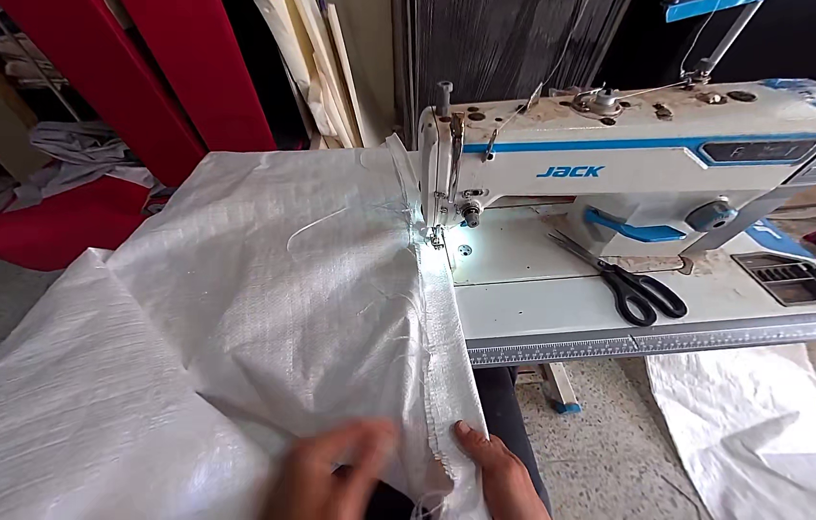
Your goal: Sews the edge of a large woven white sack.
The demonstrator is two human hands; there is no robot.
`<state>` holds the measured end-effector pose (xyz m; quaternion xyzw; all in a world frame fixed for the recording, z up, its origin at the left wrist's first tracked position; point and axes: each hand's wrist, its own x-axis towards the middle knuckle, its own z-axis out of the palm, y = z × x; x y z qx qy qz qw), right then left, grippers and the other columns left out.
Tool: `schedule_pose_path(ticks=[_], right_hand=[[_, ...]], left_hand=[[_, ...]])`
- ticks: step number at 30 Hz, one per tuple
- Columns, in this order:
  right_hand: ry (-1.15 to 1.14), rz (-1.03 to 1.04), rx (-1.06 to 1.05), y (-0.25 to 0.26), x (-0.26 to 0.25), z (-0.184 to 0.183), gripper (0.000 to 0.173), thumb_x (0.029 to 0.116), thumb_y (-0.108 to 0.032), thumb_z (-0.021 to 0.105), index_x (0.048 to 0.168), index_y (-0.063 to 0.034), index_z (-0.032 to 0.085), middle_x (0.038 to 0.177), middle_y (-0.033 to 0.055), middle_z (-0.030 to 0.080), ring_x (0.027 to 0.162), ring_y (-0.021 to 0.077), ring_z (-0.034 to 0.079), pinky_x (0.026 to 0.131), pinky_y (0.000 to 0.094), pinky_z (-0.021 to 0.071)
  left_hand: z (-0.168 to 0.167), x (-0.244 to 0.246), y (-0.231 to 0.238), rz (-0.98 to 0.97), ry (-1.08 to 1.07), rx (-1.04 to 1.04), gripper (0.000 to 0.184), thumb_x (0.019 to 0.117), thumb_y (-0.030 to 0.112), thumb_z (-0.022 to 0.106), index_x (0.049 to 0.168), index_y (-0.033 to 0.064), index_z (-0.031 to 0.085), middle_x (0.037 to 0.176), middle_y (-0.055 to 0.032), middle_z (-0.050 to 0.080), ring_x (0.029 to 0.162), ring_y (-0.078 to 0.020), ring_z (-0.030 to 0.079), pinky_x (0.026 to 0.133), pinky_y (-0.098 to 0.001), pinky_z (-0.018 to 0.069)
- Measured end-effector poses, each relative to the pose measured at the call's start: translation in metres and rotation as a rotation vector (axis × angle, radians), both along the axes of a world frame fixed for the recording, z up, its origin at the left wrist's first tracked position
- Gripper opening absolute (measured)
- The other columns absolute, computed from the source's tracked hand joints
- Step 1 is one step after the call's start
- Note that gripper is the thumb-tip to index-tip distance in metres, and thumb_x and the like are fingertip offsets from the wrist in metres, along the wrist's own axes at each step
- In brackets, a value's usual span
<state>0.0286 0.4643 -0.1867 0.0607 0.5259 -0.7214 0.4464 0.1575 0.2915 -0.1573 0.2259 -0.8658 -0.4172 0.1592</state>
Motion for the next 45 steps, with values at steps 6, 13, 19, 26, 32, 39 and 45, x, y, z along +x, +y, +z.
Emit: schedule_pose_path(ticks=[6,13,19,26,32,39,45], right_hand=[[-0.151,-0.05,-0.087,-0.008,-0.003,0.004,0.032,0.1096,-0.017,0.034,0.111,-0.0038,0.063,0.09,0.0096,0.077,0.083,0.017,0.076,0.078,0.0364,0.0645],[-0.154,-0.056,-0.093,-0.019,-0.009,-0.01,0.032,0.1084,-0.015,0.033,0.109,-0.0053,0.063,0.09,0.0085,0.077,0.084,0.0155,0.076,0.079,0.0352,0.0639],[-0.101,-0.007,-0.02,-0.021,-0.018,-0.012,0.03,0.1088,-0.018,0.038,0.111,-0.0027,0.063,0.09,0.0099,0.077,0.084,0.0165,0.076,0.079,0.0352,0.0639],[-0.123,0.053,-0.094,-0.036,-0.02,-0.005,0.029,0.1097,-0.02,0.038,0.117,-0.0014,0.06,0.095,0.0124,0.076,0.086,0.0187,0.076,0.079,0.0362,0.0646],[-0.024,-0.057,-0.044,-0.037,-0.006,-0.003,0.038,0.1112,-0.018,0.036,0.104,-0.0002,0.068,0.086,0.0111,0.076,0.077,0.016,0.076,0.073,0.0342,0.0651],[0.19,0.011,0.035,-0.02,0.016,-0.009,0.025,0.1065,-0.009,0.048,0.094,-0.0025,0.069,0.074,0.0042,0.073,0.067,0.0106,0.072,0.068,0.0306,0.0624],[0.333,0.03,0.121,-0.025,0.02,-0.013,0.025,0.1053,-0.009,0.05,0.088,-0.0034,0.068,0.068,0.0009,0.069,0.061,0.0077,0.068,0.063,0.0288,0.06]], left_hand=[[-0.033,0.04,-0.25,0.63,-0.391,-0.57,0.073,0.1046,0.063,0.026,0.158,0.016,0.043,0.163,-0.0286,0.032,0.149,-0.0618,0.016,0.105,-0.0892,0.0059],[-0.026,-0.013,-0.375,0.512,-0.561,-0.467,0.075,0.1036,0.068,0.024,0.164,0.0244,0.028,0.17,-0.0185,0.02,0.153,-0.0547,0.009,0.107,-0.0874,0.0068],[-0.025,0.003,-0.415,0.438,-0.557,-0.466,0.073,0.1065,0.061,0.023,0.164,0.0166,0.029,0.167,-0.029,0.019,0.151,-0.0561,0.017,0.109,-0.0829,0.018],[0.069,-0.051,-0.286,0.169,-0.116,-0.779,0.059,0.1033,0.037,0.049,0.142,-0.0074,0.05,0.142,-0.0385,0.048,0.135,-0.0595,0.043,0.106,-0.0776,0.033],[0.025,-0.083,-0.067,-0.267,0.112,-0.647,0.045,0.1028,0.05,0.044,0.11,0.0188,0.076,0.119,0.0028,0.072,0.116,-0.014,0.064,0.098,-0.0435,0.0514],[-0.021,-0.102,-0.189,0.11,-0.462,-0.535,0.072,0.1027,0.067,0.024,0.162,0.0283,0.033,0.17,-0.0091,0.025,0.157,-0.044,0.014,0.113,-0.0815,0.0112],[0.028,-0.145,-0.149,0.024,-0.183,-0.631,0.035,0.1034,0.022,0.049,0.119,0.0017,0.072,0.127,-0.0227,0.066,0.125,-0.0428,0.058,0.107,-0.0674,0.0381]])
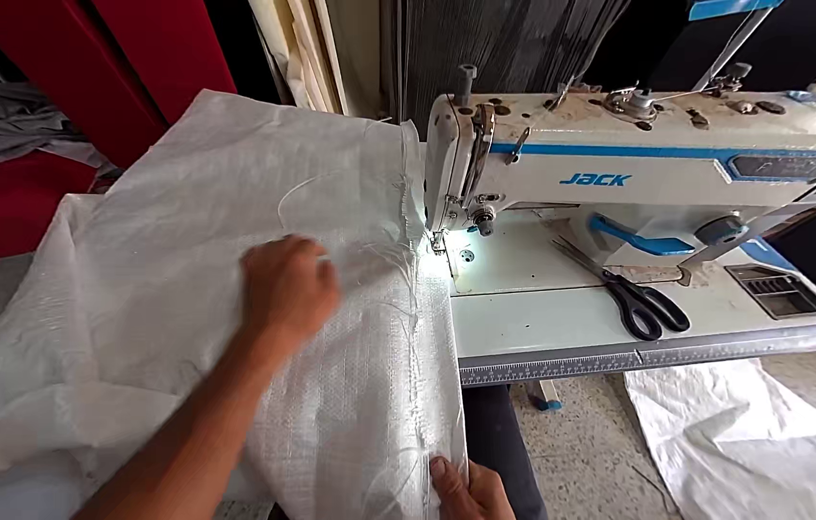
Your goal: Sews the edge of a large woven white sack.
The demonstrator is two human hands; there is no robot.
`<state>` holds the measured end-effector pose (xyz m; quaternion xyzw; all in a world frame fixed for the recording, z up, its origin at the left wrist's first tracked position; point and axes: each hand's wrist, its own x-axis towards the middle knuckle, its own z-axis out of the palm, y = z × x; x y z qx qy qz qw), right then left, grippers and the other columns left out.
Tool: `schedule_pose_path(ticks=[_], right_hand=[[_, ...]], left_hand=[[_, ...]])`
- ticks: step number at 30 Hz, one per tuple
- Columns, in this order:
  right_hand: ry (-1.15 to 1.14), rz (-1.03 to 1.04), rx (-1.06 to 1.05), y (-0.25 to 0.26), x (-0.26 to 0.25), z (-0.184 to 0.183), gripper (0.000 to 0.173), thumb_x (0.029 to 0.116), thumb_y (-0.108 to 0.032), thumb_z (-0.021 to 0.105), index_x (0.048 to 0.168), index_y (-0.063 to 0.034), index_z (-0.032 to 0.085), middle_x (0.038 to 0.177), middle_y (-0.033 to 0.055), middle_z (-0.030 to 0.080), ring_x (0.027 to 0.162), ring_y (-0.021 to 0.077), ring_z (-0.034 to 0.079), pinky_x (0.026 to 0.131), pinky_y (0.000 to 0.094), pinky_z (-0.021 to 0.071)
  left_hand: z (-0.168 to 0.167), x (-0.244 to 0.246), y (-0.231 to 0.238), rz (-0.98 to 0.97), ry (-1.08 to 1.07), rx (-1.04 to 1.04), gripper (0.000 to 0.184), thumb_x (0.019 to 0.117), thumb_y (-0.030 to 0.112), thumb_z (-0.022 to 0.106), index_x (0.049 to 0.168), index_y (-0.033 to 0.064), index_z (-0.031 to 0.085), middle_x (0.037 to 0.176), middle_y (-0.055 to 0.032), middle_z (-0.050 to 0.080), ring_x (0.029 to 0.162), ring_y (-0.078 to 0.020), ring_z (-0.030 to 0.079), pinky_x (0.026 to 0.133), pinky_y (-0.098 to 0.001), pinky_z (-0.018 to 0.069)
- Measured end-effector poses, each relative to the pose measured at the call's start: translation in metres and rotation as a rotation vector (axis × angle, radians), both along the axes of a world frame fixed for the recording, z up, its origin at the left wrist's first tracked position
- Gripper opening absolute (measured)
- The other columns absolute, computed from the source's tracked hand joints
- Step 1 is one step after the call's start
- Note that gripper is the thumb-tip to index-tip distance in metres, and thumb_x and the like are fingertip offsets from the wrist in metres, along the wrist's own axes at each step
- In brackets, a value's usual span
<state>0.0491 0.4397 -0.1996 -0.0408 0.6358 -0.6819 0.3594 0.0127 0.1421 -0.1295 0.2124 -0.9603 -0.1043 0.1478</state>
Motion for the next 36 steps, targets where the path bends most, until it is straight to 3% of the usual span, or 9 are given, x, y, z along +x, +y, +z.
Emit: schedule_pose_path(ticks=[2,4,6,8,13,20,24,28,36], right_hand=[[0.011,0.01,-0.001,-0.003,-0.001,-0.002,0.026,0.1055,-0.009,0.05,0.088,-0.0031,0.068,0.068,0.0013,0.07,0.061,0.008,0.068,0.063,0.0289,0.0602],[0.008,0.004,0.009,-0.003,-0.003,-0.001,0.026,0.1056,-0.009,0.05,0.088,-0.0027,0.069,0.069,0.0024,0.071,0.062,0.0089,0.069,0.064,0.0295,0.0608],[0.0,-0.003,0.007,0.001,-0.006,-0.001,0.024,0.1055,-0.008,0.05,0.09,-0.0024,0.069,0.071,0.0027,0.072,0.064,0.0092,0.07,0.065,0.0296,0.0613],[-0.006,-0.014,-0.005,0.004,-0.008,-0.003,0.023,0.1049,-0.007,0.051,0.092,-0.0023,0.069,0.072,0.0025,0.072,0.065,0.0093,0.071,0.067,0.0299,0.0618],[-0.033,0.002,0.015,0.007,-0.008,0.002,0.022,0.1054,-0.009,0.052,0.094,-0.0013,0.069,0.073,0.0044,0.073,0.065,0.0108,0.072,0.065,0.0306,0.0625],[-0.038,0.019,0.0,0.023,-0.002,-0.001,0.023,0.1058,-0.013,0.052,0.097,-0.0022,0.07,0.076,0.0055,0.073,0.067,0.012,0.072,0.065,0.0317,0.0633],[-0.033,0.032,-0.015,0.026,0.003,0.004,0.023,0.1061,-0.014,0.051,0.1,-0.0015,0.069,0.079,0.0066,0.074,0.068,0.0131,0.073,0.065,0.0316,0.0639],[0.003,-0.011,0.005,0.026,0.013,0.009,0.022,0.1064,-0.013,0.051,0.102,-0.0001,0.069,0.078,0.0075,0.074,0.067,0.0141,0.073,0.064,0.0318,0.0642],[0.117,-0.107,0.074,0.024,0.02,0.012,0.022,0.1056,-0.009,0.051,0.094,-0.0022,0.067,0.069,0.002,0.07,0.061,0.0086,0.069,0.06,0.0276,0.0608]], left_hand=[[-0.008,-0.035,0.038,-0.4,0.195,-0.105,0.033,0.0982,0.022,0.047,0.109,0.0096,0.076,0.117,-0.0096,0.072,0.12,-0.0297,0.063,0.106,-0.0533,0.0459],[-0.027,-0.064,0.045,-0.516,0.083,-0.111,0.039,0.1046,0.033,0.043,0.121,0.0144,0.074,0.13,-0.0038,0.069,0.131,-0.0262,0.057,0.113,-0.0518,0.0405],[-0.046,-0.073,0.021,-0.315,-0.115,-0.038,0.049,0.1082,0.041,0.039,0.144,0.0157,0.059,0.153,-0.0064,0.053,0.145,-0.0312,0.044,0.115,-0.0609,0.0337],[-0.052,-0.073,-0.006,-0.114,-0.193,0.002,0.058,0.1071,0.05,0.034,0.154,0.018,0.048,0.163,-0.0094,0.04,0.152,-0.0365,0.032,0.116,-0.0678,0.0273],[-0.029,-0.037,-0.017,0.008,-0.159,0.055,0.061,0.1069,0.052,0.036,0.151,0.0122,0.051,0.158,-0.0157,0.046,0.149,-0.0381,0.038,0.116,-0.0684,0.0272],[-0.059,0.095,-0.069,0.299,-0.166,0.099,0.073,0.1041,0.063,0.022,0.161,0.0189,0.036,0.168,-0.0142,0.028,0.155,-0.0475,0.016,0.11,-0.0849,0.0087],[-0.058,0.083,-0.098,0.26,-0.204,0.071,0.078,0.1021,0.068,0.021,0.163,0.0206,0.032,0.17,-0.0132,0.024,0.156,-0.0469,0.012,0.111,-0.0839,0.0052],[-0.055,0.088,-0.127,0.22,-0.21,0.04,0.079,0.1013,0.069,0.018,0.162,0.0205,0.033,0.169,-0.0099,0.027,0.157,-0.0408,0.018,0.115,-0.0778,0.013],[-0.055,0.124,-0.159,0.457,-0.216,0.105,0.08,0.1021,0.07,0.019,0.164,0.0194,0.027,0.171,-0.0148,0.019,0.157,-0.0462,0.011,0.113,-0.0807,0.0082]])
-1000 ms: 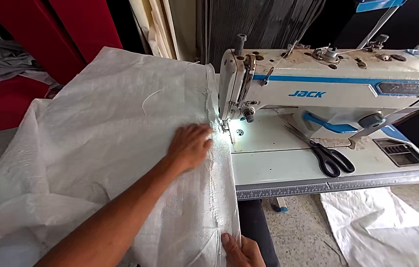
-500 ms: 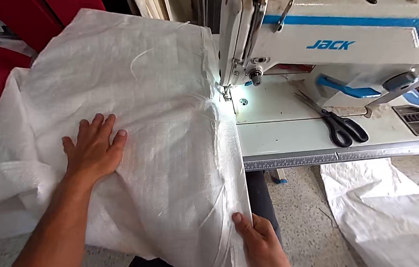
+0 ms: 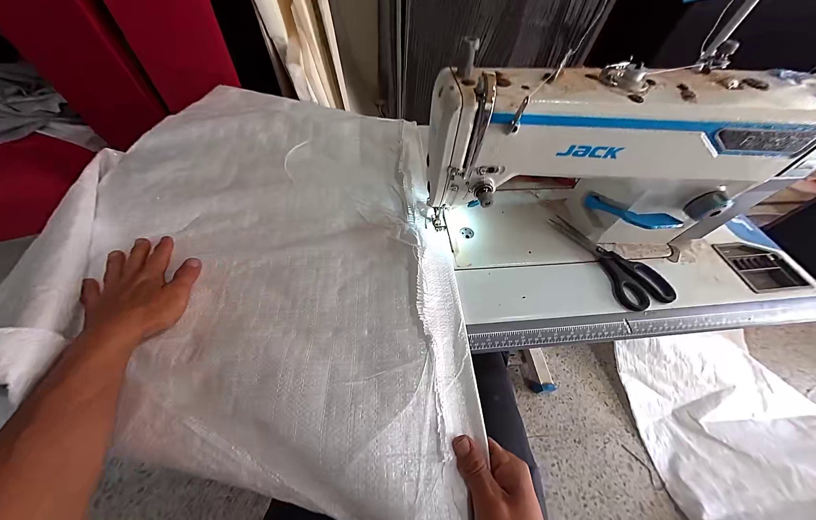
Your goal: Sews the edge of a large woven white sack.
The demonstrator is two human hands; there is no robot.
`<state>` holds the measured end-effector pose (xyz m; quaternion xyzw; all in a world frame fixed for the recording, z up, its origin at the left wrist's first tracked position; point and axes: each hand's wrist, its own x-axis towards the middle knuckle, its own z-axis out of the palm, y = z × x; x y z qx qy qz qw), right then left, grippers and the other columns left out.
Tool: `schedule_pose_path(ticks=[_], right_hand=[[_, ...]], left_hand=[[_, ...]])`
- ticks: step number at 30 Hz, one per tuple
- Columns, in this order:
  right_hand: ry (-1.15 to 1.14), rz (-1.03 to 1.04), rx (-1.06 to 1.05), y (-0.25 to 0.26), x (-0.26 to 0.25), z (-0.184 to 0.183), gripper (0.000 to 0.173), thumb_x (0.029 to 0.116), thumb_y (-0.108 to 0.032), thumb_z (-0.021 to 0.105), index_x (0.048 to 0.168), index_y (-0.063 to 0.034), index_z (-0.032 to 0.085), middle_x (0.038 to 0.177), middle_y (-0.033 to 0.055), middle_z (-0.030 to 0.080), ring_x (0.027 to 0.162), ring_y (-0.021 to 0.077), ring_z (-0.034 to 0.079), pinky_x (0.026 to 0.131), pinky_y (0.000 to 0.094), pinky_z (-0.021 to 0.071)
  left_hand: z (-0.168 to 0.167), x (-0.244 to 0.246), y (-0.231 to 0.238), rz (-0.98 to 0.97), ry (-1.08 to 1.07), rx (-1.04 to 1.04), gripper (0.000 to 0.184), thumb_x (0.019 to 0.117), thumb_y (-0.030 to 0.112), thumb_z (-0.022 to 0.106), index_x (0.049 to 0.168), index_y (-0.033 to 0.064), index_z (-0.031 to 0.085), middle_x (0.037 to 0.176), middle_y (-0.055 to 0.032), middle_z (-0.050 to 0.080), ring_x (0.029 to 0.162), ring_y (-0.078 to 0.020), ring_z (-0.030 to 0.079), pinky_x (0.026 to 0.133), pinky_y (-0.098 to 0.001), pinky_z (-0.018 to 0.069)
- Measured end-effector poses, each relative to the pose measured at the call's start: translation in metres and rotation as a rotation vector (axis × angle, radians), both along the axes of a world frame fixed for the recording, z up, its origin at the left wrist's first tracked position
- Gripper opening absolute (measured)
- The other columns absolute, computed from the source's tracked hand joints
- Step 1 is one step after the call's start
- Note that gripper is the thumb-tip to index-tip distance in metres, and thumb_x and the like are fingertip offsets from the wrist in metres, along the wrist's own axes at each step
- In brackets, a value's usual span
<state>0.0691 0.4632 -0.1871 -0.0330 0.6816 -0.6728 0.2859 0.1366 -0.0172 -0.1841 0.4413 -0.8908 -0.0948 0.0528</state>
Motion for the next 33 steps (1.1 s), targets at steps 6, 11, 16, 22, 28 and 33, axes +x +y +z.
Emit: schedule_pose_path(ticks=[6,11,16,22,28,33], right_hand=[[0.027,0.051,0.031,0.0,-0.007,-0.005,0.021,0.1054,-0.009,0.051,0.093,-0.0023,0.066,0.065,0.0003,0.068,0.054,0.0066,0.065,0.052,0.0251,0.0566],[0.07,0.097,0.064,-0.001,-0.016,-0.008,0.022,0.1059,-0.011,0.051,0.092,-0.0024,0.065,0.063,-0.0006,0.066,0.049,0.0061,0.062,0.045,0.0249,0.0533],[0.098,0.105,0.087,-0.004,-0.022,-0.008,0.022,0.1054,-0.011,0.051,0.091,-0.0019,0.064,0.062,-0.001,0.064,0.047,0.0056,0.06,0.044,0.0252,0.0521],[0.127,0.12,0.142,-0.003,-0.032,-0.014,0.023,0.105,-0.012,0.051,0.092,0.0001,0.065,0.063,-0.0001,0.064,0.05,0.0064,0.061,0.047,0.0273,0.0533],[0.064,0.111,0.109,-0.008,-0.036,-0.015,0.023,0.1057,-0.012,0.049,0.091,-0.0013,0.064,0.062,-0.001,0.063,0.047,0.006,0.059,0.044,0.026,0.052],[0.022,0.121,0.104,-0.012,-0.039,-0.012,0.024,0.107,-0.013,0.047,0.092,-0.002,0.062,0.061,-0.0015,0.062,0.046,0.0059,0.059,0.043,0.0256,0.0524]], left_hand=[[0.03,-0.025,-0.007,-0.001,-0.083,0.042,0.067,0.1074,0.048,0.042,0.151,-0.0025,0.046,0.158,-0.0336,0.035,0.148,-0.0588,0.023,0.105,-0.087,0.0168],[0.094,-0.121,0.11,-0.526,0.212,-0.141,0.039,0.1038,0.019,0.045,0.13,-0.0016,0.064,0.143,-0.0259,0.057,0.139,-0.0457,0.047,0.112,-0.069,0.0345],[0.046,-0.206,0.19,-0.714,0.226,0.027,0.052,0.1059,0.039,0.038,0.147,0.0115,0.054,0.159,-0.0141,0.044,0.152,-0.0348,0.033,0.117,-0.0635,0.0293],[-0.005,-0.223,0.182,-0.658,-0.033,0.021,0.066,0.1048,0.057,0.018,0.164,0.0297,0.027,0.173,-0.0033,0.016,0.16,-0.0313,0.007,0.121,-0.0689,0.0024],[-0.002,-0.233,0.171,-0.654,-0.081,0.008,0.07,0.1026,0.061,0.015,0.165,0.032,0.022,0.174,0.0006,0.011,0.16,-0.032,0.003,0.121,-0.0692,-0.0004],[-0.003,-0.24,0.163,-0.664,-0.079,0.002,0.069,0.1028,0.059,0.015,0.165,0.0312,0.022,0.174,0.0002,0.011,0.16,-0.0311,0.002,0.121,-0.0689,-0.0006]])
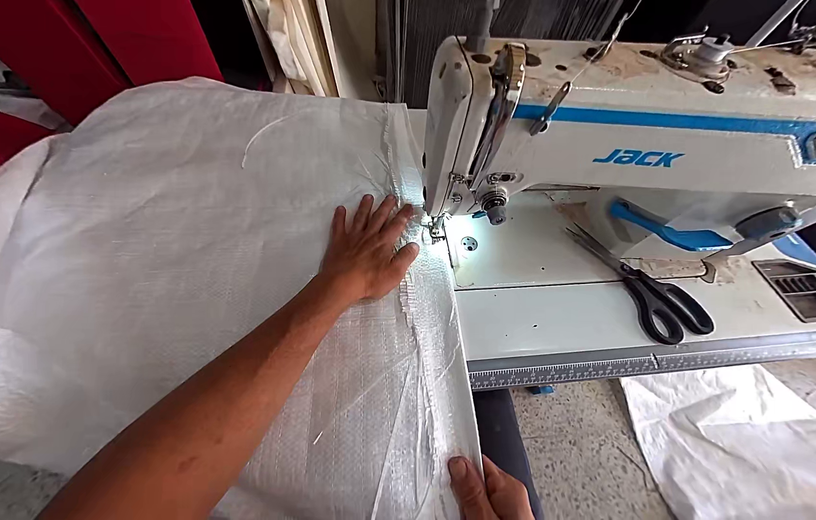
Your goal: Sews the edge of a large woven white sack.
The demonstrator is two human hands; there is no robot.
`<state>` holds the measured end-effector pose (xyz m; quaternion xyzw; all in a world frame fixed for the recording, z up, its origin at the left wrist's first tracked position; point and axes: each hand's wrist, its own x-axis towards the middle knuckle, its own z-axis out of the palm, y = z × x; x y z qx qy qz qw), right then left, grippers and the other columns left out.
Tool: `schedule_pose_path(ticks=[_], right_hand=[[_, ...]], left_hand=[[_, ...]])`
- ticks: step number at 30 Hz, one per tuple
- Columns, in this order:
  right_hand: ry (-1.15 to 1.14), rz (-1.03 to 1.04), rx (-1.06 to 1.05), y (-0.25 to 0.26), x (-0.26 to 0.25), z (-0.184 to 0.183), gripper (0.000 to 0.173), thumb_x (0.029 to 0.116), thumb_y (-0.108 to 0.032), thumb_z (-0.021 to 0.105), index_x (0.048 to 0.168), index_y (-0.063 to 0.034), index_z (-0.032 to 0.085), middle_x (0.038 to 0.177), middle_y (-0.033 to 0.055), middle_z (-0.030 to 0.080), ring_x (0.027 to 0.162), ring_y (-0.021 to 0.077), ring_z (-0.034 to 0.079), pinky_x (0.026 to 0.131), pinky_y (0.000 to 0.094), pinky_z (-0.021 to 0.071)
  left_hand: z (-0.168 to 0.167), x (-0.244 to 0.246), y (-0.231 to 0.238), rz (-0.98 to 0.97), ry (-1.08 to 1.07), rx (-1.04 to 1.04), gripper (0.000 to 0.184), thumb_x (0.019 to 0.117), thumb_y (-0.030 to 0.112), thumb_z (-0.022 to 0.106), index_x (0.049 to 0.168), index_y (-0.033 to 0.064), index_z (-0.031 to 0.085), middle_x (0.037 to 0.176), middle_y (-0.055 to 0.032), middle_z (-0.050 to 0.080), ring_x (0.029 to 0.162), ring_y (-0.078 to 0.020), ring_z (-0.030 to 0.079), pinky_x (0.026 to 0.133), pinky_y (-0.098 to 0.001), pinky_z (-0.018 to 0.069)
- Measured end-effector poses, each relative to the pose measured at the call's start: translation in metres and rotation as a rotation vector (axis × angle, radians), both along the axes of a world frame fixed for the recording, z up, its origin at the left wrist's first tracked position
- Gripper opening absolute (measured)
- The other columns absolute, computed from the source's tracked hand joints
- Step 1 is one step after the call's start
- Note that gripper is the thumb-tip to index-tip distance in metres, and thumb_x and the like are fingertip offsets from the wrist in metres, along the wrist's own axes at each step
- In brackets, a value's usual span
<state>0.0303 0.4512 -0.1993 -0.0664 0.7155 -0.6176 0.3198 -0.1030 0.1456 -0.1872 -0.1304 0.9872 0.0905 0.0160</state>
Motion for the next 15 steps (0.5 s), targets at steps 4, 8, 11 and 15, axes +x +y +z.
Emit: schedule_pose_path(ticks=[4,8,11,15], right_hand=[[-0.046,0.002,-0.026,-0.005,0.0,0.003,0.024,0.108,-0.012,0.044,0.093,-0.0021,0.061,0.061,-0.0011,0.063,0.046,0.0062,0.06,0.043,0.0252,0.0532],[-0.066,-0.007,-0.045,-0.007,-0.002,0.005,0.026,0.1091,-0.012,0.042,0.094,-0.0022,0.061,0.06,-0.0003,0.065,0.046,0.0067,0.061,0.042,0.0242,0.0526],[-0.086,-0.01,-0.061,-0.007,-0.005,0.005,0.028,0.1098,-0.014,0.041,0.094,-0.0022,0.061,0.058,0.0007,0.065,0.045,0.0075,0.06,0.042,0.0241,0.0514],[-0.089,-0.015,-0.077,-0.012,-0.005,0.006,0.029,0.1095,-0.013,0.042,0.092,-0.0022,0.062,0.057,0.0004,0.064,0.044,0.0066,0.059,0.042,0.0232,0.0499]], left_hand=[[-0.001,-0.006,-0.007,0.003,0.012,0.004,0.069,0.1025,0.06,0.017,0.165,0.0321,0.023,0.174,-0.0002,0.012,0.16,-0.0319,0.004,0.12,-0.0697,0.0001],[0.0,-0.012,-0.011,0.011,0.008,0.003,0.069,0.1026,0.059,0.017,0.166,0.0315,0.021,0.174,-0.001,0.011,0.16,-0.0325,0.003,0.119,-0.0708,-0.0002],[0.001,-0.017,-0.016,0.004,0.004,-0.004,0.07,0.1025,0.06,0.017,0.166,0.0299,0.02,0.174,-0.0011,0.011,0.16,-0.0331,0.003,0.119,-0.0718,-0.0001],[0.001,-0.023,-0.022,-0.003,0.007,-0.007,0.071,0.1026,0.062,0.016,0.166,0.0293,0.021,0.174,-0.001,0.011,0.16,-0.0331,0.004,0.119,-0.0714,0.0003]])
